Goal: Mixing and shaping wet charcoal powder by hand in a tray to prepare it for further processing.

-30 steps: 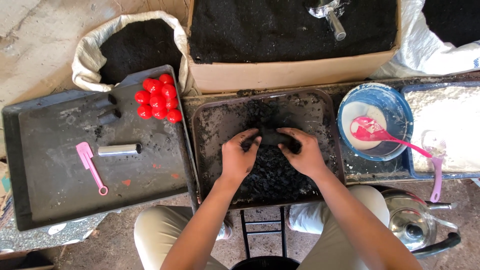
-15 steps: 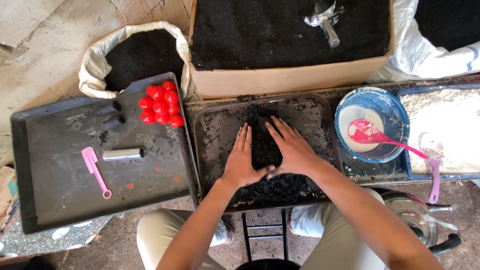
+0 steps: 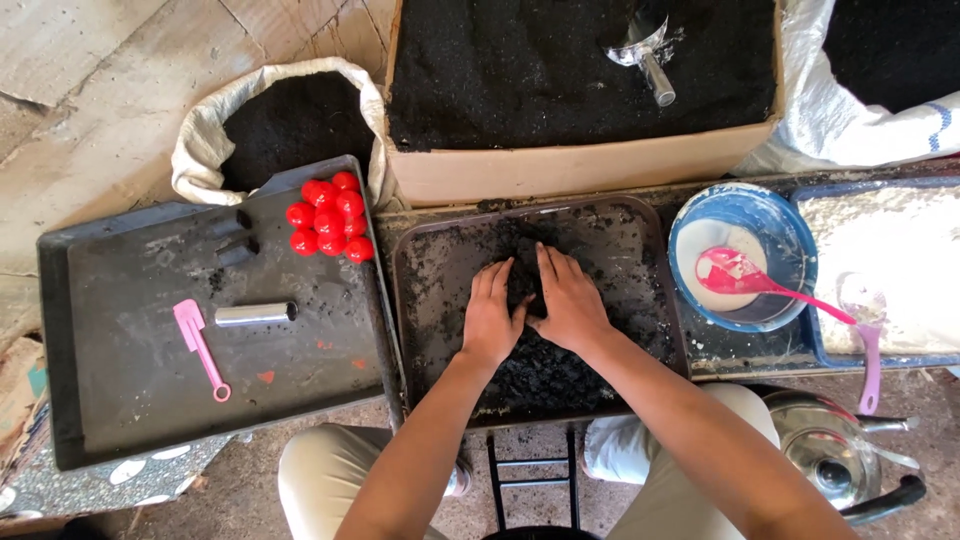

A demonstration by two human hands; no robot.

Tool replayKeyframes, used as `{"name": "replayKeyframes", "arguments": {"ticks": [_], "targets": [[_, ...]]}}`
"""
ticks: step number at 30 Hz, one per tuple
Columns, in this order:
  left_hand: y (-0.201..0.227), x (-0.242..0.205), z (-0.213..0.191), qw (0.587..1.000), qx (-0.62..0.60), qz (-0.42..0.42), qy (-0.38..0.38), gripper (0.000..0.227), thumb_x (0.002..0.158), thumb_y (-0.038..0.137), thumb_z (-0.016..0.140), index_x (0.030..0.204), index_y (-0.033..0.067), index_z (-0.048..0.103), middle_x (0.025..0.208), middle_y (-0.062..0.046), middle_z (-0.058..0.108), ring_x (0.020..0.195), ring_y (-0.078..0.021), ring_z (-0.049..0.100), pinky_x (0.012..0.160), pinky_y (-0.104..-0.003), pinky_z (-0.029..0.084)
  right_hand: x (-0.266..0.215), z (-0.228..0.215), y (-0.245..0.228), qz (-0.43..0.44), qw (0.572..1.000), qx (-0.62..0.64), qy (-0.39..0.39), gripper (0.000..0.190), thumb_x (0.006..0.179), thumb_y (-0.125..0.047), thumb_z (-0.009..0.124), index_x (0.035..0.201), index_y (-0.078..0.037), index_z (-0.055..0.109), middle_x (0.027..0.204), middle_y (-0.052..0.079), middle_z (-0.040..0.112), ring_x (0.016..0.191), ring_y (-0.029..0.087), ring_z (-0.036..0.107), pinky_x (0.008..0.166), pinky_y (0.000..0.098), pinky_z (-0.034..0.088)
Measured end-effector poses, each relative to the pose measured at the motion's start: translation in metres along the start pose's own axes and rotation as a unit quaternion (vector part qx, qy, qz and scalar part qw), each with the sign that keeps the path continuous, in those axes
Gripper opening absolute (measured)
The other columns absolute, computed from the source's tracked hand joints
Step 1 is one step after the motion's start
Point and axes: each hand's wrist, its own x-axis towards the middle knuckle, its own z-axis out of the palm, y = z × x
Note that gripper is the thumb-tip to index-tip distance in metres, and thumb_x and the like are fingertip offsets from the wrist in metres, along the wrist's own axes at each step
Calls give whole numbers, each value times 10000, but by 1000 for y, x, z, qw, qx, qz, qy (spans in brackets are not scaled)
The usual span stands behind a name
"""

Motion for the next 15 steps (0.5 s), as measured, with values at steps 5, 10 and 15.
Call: {"name": "replayKeyframes", "arguments": {"ticks": [5,10,15], "targets": [[-9,1,11,999,47,8,3,704,883,207,719,1490,66,392,1351,-97,415,1349,-274,392,1166,-411,372,-5,7,-8,27,999,16,32,1091,733,-293,846,1597,43,270,1472,262,477,1370,417,472,995,547,515],[-9,6,12,998,60,11,-4,703,875,183,715,1470,49,366,1352,-118,388,1335,-284,381,1172,-418,352,-9,34,0,35,996,5,77,1013,728,-285,838,1565,32,363,1400,224,544,1328,383,514,997,541,495],[-9,3,11,997,80,5,-18,760,901,183,702,1519,34,285,1371,-127,365,1360,-291,360,1197,-434,306,-19,75,7,-15,982,-18,190,734,750,-239,812,1414,-23,588,1264,131,637,1225,307,587,981,493,498]]}}
